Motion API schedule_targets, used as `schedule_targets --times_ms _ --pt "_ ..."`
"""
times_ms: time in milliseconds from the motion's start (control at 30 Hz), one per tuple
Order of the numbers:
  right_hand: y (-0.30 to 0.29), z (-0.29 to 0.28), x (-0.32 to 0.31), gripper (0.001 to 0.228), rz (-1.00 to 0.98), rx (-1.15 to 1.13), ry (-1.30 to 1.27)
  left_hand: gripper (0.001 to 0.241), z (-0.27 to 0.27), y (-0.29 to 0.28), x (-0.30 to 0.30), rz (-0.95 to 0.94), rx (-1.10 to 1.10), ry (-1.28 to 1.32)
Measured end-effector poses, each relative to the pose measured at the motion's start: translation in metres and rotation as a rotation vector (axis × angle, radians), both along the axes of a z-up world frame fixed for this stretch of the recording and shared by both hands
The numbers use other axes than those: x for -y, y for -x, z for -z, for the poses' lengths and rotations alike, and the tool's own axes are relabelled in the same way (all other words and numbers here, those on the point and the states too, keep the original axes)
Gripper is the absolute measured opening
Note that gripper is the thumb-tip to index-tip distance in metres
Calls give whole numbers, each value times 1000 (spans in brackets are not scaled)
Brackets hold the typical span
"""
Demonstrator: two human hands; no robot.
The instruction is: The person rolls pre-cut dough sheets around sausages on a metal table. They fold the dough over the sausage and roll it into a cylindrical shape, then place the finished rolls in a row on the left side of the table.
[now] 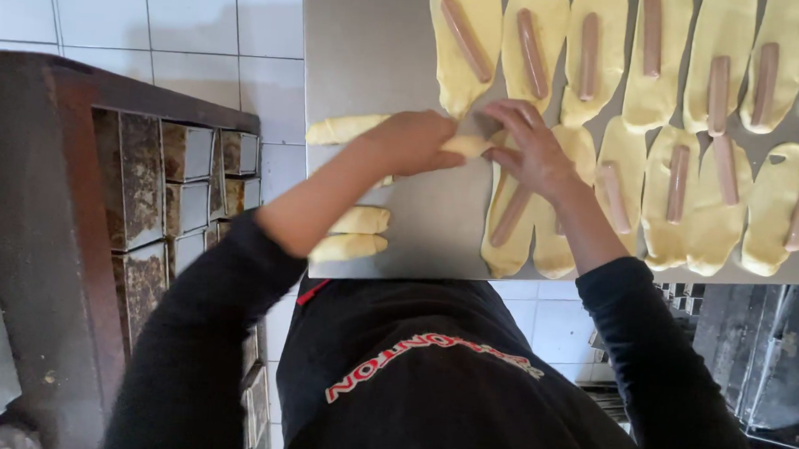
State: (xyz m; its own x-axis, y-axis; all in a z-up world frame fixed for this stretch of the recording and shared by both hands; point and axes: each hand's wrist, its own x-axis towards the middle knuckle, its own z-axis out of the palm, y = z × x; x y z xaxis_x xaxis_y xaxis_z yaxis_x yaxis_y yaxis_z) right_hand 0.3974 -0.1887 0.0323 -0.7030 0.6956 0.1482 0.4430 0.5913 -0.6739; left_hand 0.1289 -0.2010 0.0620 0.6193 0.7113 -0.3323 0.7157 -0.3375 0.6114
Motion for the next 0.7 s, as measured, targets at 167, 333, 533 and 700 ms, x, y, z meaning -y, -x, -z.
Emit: schedule_targets --times_ms 167,333,533,700 --pt "5 -8 7 56 42 -47 -42 49 -80 81 -6 -193 344 190" --pt "33 -57 14 59 170 -209 88 67 -10 138 -34 -142 212 -590" --pt "106 -77 -1 36 232 -216 -201 55 25 157 -24 -118 348 -487" --pt "184 -13 -19 36 96 -125 -156 51 43 167 -25 -109 409 -445"
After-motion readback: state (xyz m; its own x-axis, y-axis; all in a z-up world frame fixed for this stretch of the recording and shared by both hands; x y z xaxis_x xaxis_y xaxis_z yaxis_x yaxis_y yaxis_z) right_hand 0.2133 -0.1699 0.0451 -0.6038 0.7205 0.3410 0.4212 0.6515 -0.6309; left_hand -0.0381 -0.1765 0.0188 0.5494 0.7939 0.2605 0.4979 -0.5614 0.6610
